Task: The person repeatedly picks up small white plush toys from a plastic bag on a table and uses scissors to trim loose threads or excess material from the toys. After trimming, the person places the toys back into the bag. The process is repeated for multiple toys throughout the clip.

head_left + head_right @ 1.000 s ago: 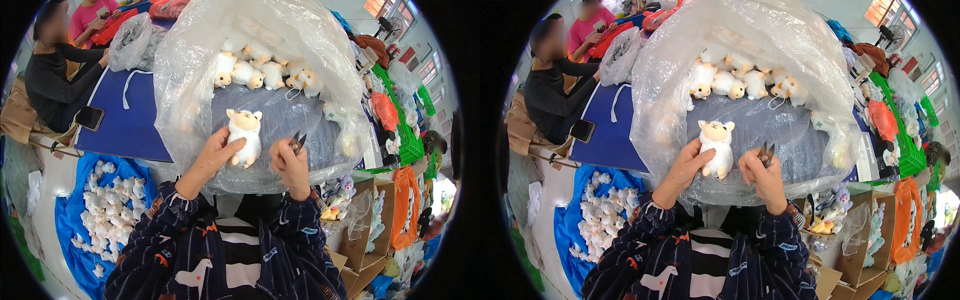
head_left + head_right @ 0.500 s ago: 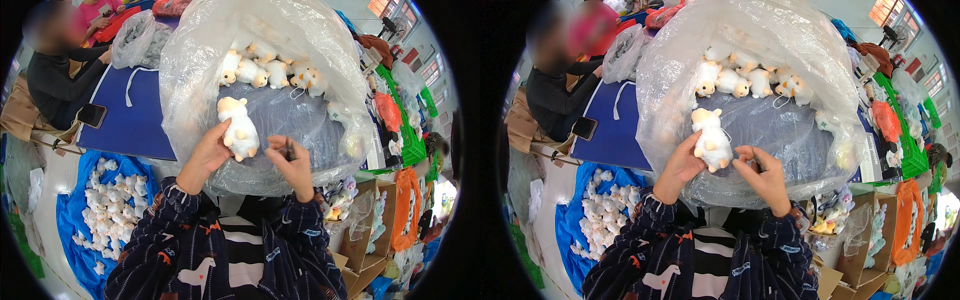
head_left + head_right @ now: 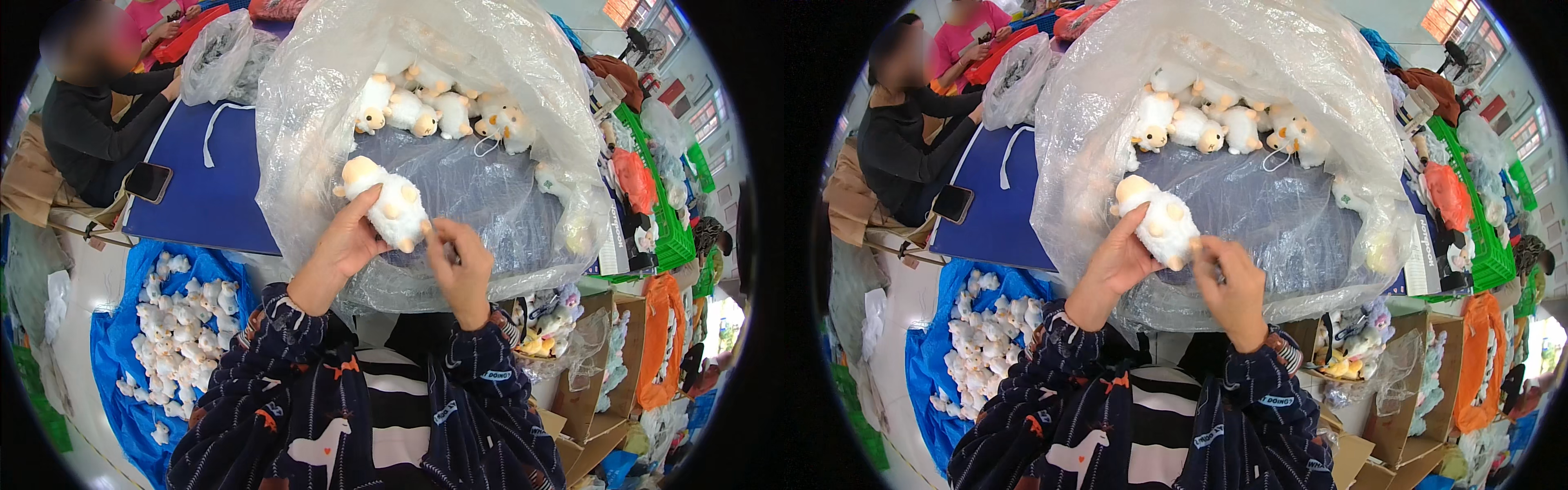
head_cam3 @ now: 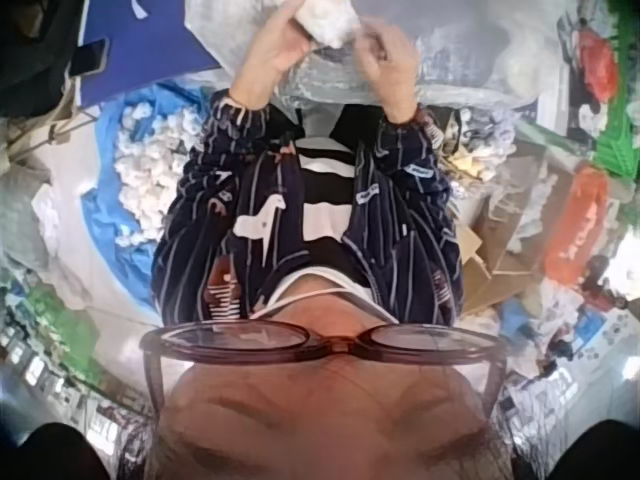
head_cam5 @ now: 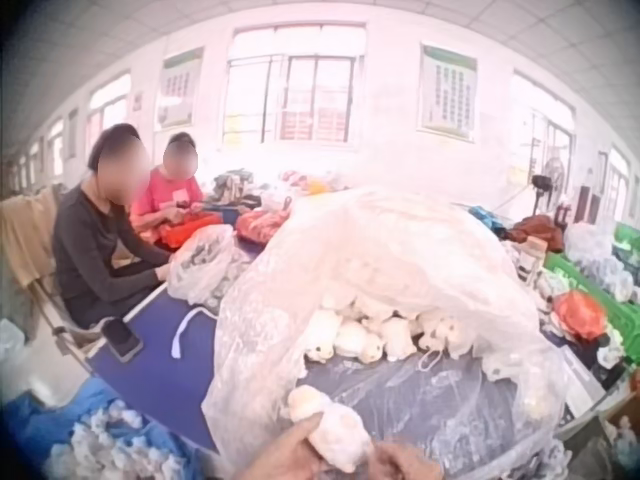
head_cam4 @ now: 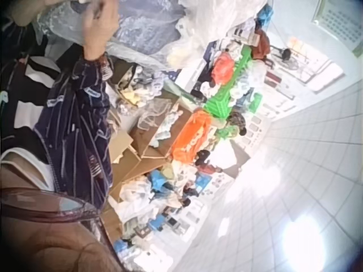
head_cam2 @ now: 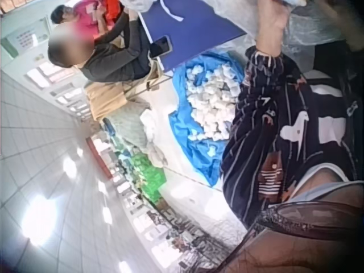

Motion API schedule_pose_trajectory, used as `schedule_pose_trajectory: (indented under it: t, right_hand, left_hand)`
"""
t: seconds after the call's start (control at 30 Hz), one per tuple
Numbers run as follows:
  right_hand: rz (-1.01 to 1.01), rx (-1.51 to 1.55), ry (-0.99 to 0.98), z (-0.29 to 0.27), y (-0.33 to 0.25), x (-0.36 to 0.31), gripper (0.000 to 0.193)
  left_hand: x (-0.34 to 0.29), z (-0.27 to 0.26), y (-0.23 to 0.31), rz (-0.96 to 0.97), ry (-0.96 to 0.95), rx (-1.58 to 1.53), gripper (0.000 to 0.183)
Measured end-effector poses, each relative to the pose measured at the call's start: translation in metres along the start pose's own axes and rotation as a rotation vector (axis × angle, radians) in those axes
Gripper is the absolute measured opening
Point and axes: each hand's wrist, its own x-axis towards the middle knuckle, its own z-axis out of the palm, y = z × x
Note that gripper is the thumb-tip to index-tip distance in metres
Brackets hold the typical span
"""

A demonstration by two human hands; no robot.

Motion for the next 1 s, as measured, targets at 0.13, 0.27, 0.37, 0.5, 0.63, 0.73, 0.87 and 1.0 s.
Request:
schedule_pose_trajectory:
  t: [0.13,0.27,0.37,0.5,0.63,0.73,0.87,1.0]
  right_hand:
    - [-0.136,-0.044,-0.034,0.014,-0.007,-0.001,0.019]
    - [0.268,0.369,-0.292,0.009,-0.007,-0.009,0.021]
    - [0.240,0.431,-0.423,-0.015,-0.011,-0.003,0.025]
    - [-0.095,-0.049,-0.266,-0.031,-0.009,0.013,0.031]
    - [-0.319,-0.332,-0.200,-0.027,0.006,0.011,0.040]
    - [-0.408,-0.363,-0.162,-0.022,0.004,0.014,0.040]
    - [-0.446,-0.366,-0.149,-0.013,0.003,0.014,0.035]
    - [-0.292,-0.160,-0.127,-0.014,0.002,0.012,0.031]
  left_hand:
    - [0.000,0.006,-0.003,0.012,0.041,0.061,0.050]
    - [0.000,0.003,-0.005,0.045,0.036,0.097,0.052]
    - [0.003,0.003,-0.003,0.014,0.034,0.090,0.051]
    - [0.000,0.006,-0.002,0.022,0.060,0.092,0.052]
    - [0.002,0.007,-0.003,0.029,0.077,0.114,0.053]
    - [0.001,0.006,-0.002,0.006,0.035,0.145,0.053]
    - [0.003,0.004,-0.006,0.037,0.035,0.167,0.052]
    - [-0.001,0.009,-0.007,0.063,0.077,0.164,0.053]
